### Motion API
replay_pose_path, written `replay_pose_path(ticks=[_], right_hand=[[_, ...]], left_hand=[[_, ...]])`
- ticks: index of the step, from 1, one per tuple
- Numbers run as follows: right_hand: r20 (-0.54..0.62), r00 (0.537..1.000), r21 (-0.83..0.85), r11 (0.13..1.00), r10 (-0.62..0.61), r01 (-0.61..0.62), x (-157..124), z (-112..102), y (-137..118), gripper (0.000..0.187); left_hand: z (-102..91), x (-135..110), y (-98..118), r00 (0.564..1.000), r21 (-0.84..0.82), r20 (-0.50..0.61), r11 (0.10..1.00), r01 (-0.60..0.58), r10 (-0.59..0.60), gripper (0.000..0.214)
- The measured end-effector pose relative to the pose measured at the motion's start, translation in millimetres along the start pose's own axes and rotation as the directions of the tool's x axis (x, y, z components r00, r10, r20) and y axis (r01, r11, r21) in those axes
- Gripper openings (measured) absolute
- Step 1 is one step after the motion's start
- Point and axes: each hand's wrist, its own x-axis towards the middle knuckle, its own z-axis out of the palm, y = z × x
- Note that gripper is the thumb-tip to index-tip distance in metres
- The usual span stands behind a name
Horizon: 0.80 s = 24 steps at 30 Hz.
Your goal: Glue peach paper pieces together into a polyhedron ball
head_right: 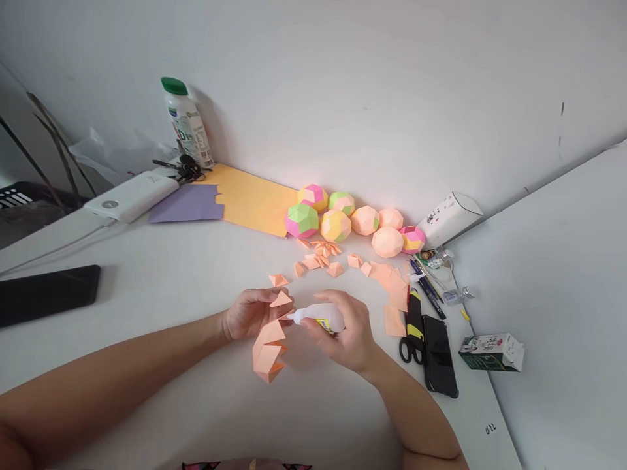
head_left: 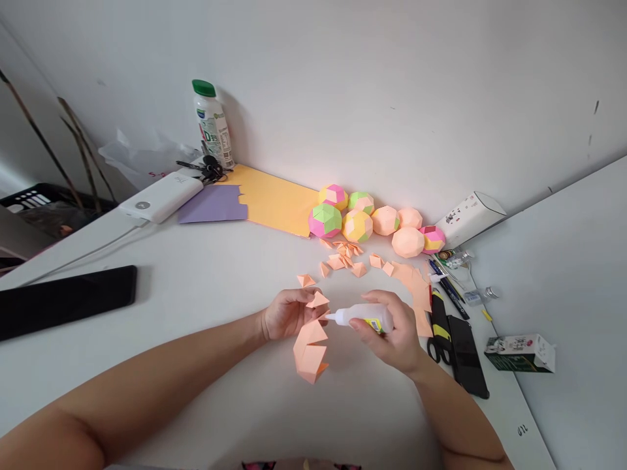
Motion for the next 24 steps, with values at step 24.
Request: replay_pose_path(ticks=[24], right_hand=[[0.038, 0.844, 0.612, 0.655, 0.536, -0.443, 7, -9, 22, 0.025]], left_hand=[[-2.4, -3, -6, 0.998, 0.201, 0.061, 0.979, -0.019, 0.007, 0.006]])
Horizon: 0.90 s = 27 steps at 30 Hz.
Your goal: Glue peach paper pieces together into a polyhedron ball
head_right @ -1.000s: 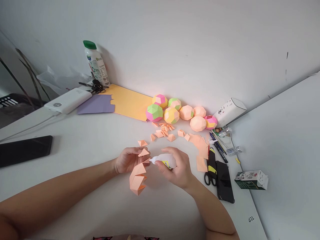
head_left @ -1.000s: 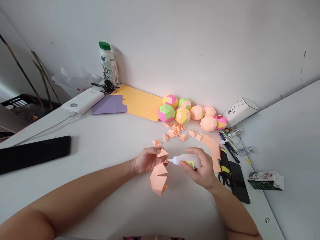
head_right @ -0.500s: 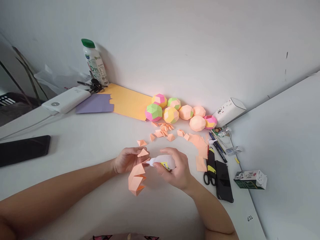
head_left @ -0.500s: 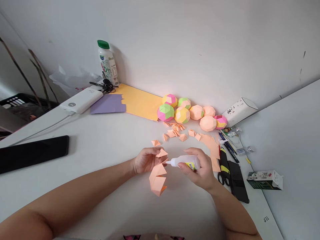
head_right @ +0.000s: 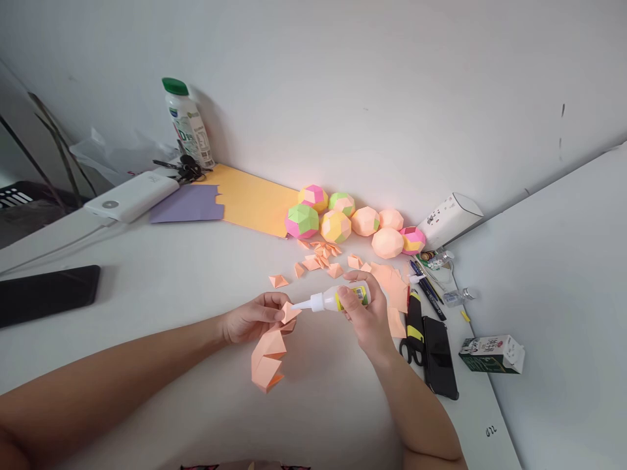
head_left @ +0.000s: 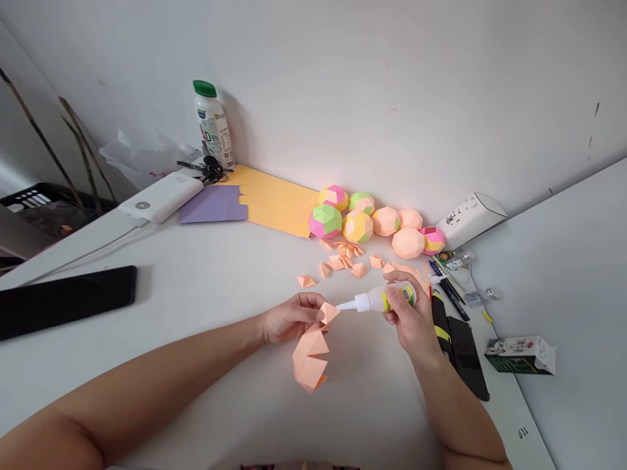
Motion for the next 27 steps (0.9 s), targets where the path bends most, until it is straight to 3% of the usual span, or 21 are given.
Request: replay_pose_path(ticks=[6, 14, 27], right_hand=[[0.021, 0.998, 0.051, 0.997, 0.059, -0.06, 3.4, 1.9, 4.2, 0.029], [0.024, 0.997, 0.044, 0.996, 0.076, -0.077, 4.4, 2.4, 5.9, 0.03], [0.003, 0.999, 0.02, 0.998, 0.053, -0.053, 7.9, 3.5, 9.8, 0.028]], left_hand=[[0.8, -0.3, 1.3, 0.999, 0.038, -0.047, 0.999, 0.018, -0.016, 0.008], [3.3, 2.8, 0.0, 0.993, 0.052, -0.098, 0.997, -0.057, 0.062, 0.019], [1.7, 3.6, 4.4, 0.958, 0.064, -0.283, 0.998, -0.021, 0.039, 0.012]])
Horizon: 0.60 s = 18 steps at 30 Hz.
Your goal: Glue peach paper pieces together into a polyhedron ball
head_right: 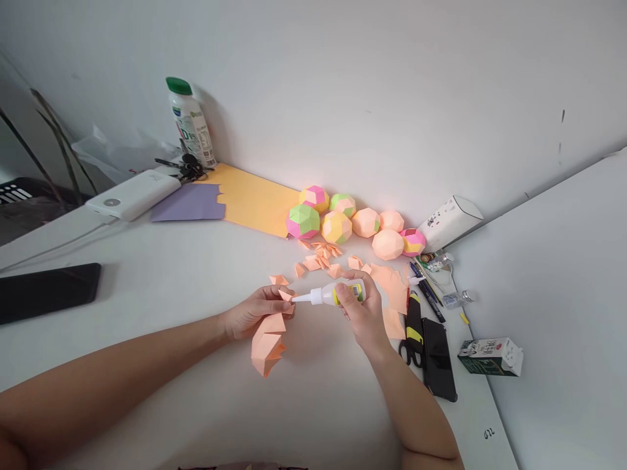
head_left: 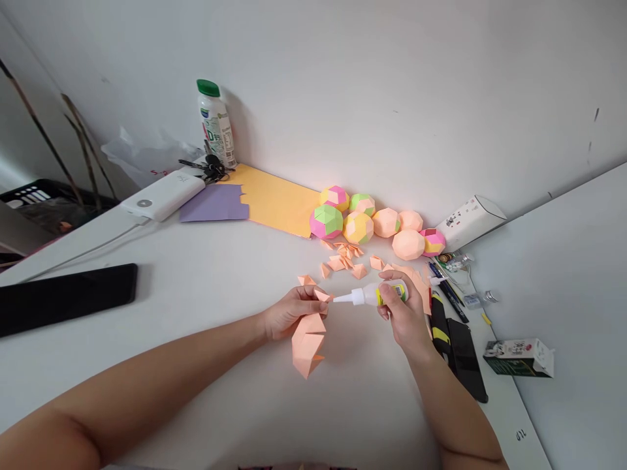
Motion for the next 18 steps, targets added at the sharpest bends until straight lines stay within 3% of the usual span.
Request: replay_pose_path(ticks=[9, 18], right_hand=[[-0.026, 0.999, -0.019, 1.0, -0.021, 0.021, -0.6, 2.0, -1.2, 0.03], [-0.014, 0.999, -0.02, 0.999, -0.032, 0.032, -0.8, 0.5, -0.4, 0.027]], left_hand=[[0.9, -0.8, 1.3, 0.996, -0.07, 0.074, 0.997, -0.035, 0.04, 0.011], [-2.0, -1.3, -1.9, 0.997, -0.071, 0.079, 0.997, -0.017, 0.023, 0.012]])
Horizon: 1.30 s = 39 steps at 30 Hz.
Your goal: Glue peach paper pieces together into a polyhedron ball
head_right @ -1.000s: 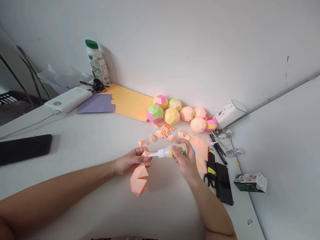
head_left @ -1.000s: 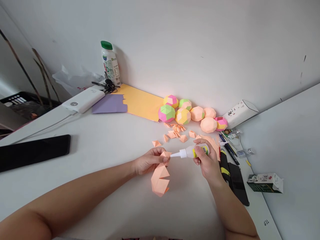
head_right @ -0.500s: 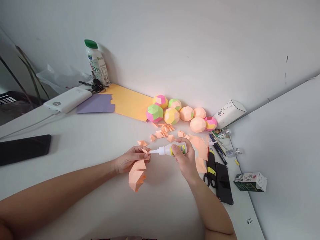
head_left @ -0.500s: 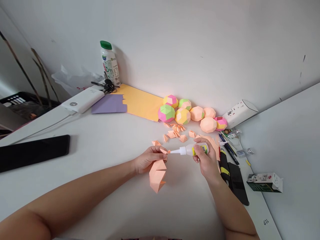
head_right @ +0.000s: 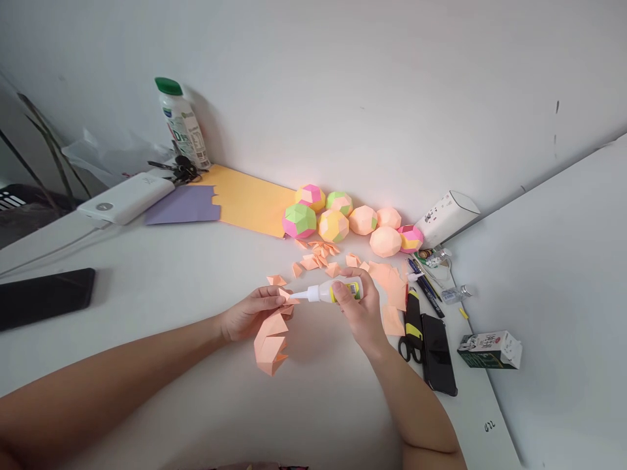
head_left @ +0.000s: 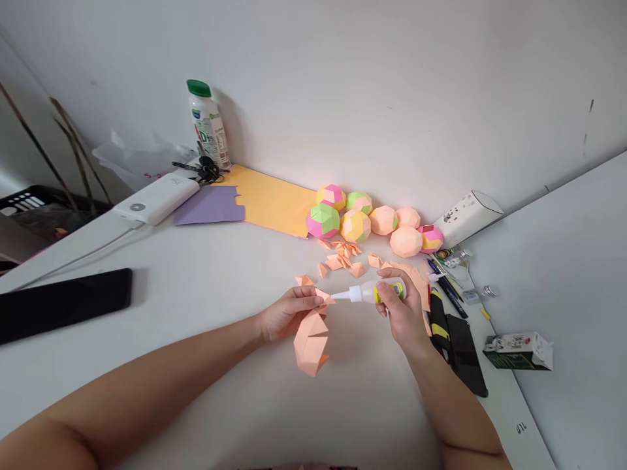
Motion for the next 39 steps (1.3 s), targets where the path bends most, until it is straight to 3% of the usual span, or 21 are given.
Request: replay_pose_path(ticks=[11, 15, 18, 21, 39], right_hand=[[0.0, 1.0, 0.045, 0.999, -0.024, 0.024, 1, 0, 2, 0.027], [0.16, 0.986, 0.195, 0.977, 0.051, -0.083, 3, 1, 2, 0.029], [0.324, 0.936, 0.281, 0.93, 0.14, -0.237, 3, 6, 4, 0.031], [0.388, 0.909, 0.315, 0.905, 0.152, -0.286, 1, 13, 8, 0.029], [0.296, 0.955, 0.223, 0.971, 0.011, -0.08, -10, 21, 18, 0.032]], left_hand=[[2.2, 0, 1, 0.999, 0.025, 0.038, 1.0, -0.018, 0.017, 0.007], [2.7, 0, 1, 1.0, 0.039, 0.022, 0.999, -0.008, 0.007, 0.007], [2.2, 0, 1, 1.0, 0.027, 0.011, 1.0, -0.012, 0.012, 0.006], [1.7, 0, 0, 1.0, 0.009, 0.016, 1.0, -0.009, 0.009, 0.008], [7.4, 0, 2, 1.0, 0.067, -0.012, 0.998, -0.01, 0.011, 0.01]])
